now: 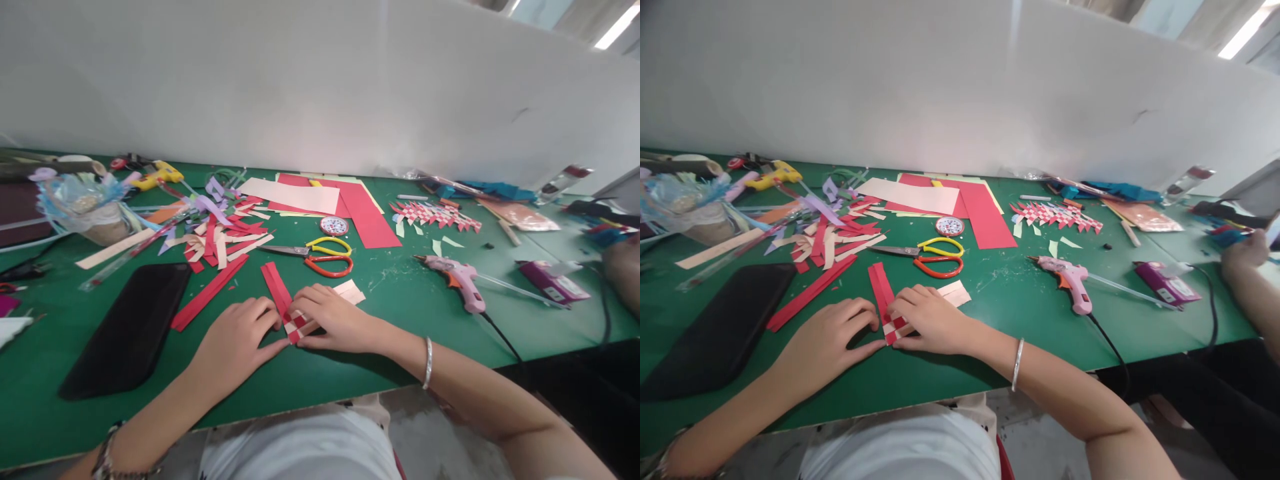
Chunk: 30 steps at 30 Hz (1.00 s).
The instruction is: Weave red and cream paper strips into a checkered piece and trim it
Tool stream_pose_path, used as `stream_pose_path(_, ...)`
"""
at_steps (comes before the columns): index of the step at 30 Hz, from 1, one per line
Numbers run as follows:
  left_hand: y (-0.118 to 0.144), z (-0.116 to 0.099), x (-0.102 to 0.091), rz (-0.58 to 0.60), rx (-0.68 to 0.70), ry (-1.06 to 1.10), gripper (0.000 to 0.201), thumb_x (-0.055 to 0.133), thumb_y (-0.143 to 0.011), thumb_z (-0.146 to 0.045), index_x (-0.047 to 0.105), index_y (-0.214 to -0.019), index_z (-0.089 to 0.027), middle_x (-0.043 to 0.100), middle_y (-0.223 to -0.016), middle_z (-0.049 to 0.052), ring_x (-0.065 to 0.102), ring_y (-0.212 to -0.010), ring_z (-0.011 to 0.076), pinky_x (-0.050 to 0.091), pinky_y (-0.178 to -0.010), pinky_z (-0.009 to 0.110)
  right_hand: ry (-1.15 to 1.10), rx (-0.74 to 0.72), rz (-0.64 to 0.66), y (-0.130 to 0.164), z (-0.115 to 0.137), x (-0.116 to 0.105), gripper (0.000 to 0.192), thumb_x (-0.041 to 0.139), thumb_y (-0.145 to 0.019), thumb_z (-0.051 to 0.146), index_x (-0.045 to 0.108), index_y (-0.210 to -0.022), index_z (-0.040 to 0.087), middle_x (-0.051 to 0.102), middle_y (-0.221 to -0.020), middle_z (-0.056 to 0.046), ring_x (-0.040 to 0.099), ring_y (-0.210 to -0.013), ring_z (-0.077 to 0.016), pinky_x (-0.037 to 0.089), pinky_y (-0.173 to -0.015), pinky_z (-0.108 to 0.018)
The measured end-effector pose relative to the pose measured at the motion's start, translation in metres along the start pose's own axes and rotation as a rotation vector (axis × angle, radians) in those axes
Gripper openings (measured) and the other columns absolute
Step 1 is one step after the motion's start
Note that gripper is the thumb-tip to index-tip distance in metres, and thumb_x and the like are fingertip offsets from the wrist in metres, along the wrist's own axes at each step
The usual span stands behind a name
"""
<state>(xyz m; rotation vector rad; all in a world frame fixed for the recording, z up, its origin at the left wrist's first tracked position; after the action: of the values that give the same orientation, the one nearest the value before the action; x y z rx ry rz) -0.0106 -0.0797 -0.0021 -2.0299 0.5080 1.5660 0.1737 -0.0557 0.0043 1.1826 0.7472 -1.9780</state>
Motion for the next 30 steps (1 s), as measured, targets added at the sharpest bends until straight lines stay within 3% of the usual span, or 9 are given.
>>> stream_pose_path(13,-0.006,-0.001,-0.004,0.039,0.042,0.023,0.027,0.047,-0.089,-0.042,0.06,-0.083,-0.019,0.06,-0.087,0.004,0.057,-0.076,0.0198,0.042,-0.066,0.032,-0.004,-0.016,-0.028,-0.001,-0.002,0.001,0.026,0.059,-0.083,0.036,0.053,-0.101,0.017,0.058,-0.107,-0.008,0.051,-0.098,-0.0193,0.04,-0.087,-0.035)
stream_pose_path(19,-0.005,0.006,-0.006,0.089,0.018,0.056,0.023,0.054,-0.085,-0.043,0.061,-0.087,-0.021,0.059,-0.096,0.004,0.058,-0.081,0.0208,0.043,-0.071,0.033,-0.002,-0.025,-0.038,-0.001,-0.001,-0.001,0.027,0.06,-0.082,0.037,0.054,-0.1,0.017,0.06,-0.104,-0.007,0.052,-0.096,-0.019,0.038,-0.088,-0.035)
stream_pose_path(30,-0.01,0.006,-0.007,0.142,0.0,0.057,0.024,0.055,-0.084,-0.043,0.059,-0.086,-0.019,0.059,-0.091,0.003,0.057,-0.08,0.021,0.042,-0.069,0.032,0.043,-0.054,-0.06,-0.003,-0.001,0.003,0.026,0.061,-0.082,0.037,0.055,-0.098,0.017,0.06,-0.102,-0.007,0.051,-0.094,-0.0194,0.037,-0.089,-0.035)
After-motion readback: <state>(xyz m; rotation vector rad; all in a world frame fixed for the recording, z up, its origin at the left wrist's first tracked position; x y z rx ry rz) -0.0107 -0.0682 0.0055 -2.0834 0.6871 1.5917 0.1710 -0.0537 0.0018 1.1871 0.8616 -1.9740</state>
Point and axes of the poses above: each hand's wrist, its own y-axis away from the middle knuckle, its own x-axis out of the palm, z = x × y, the point moved 2 cm from there along -y, towards the middle knuckle
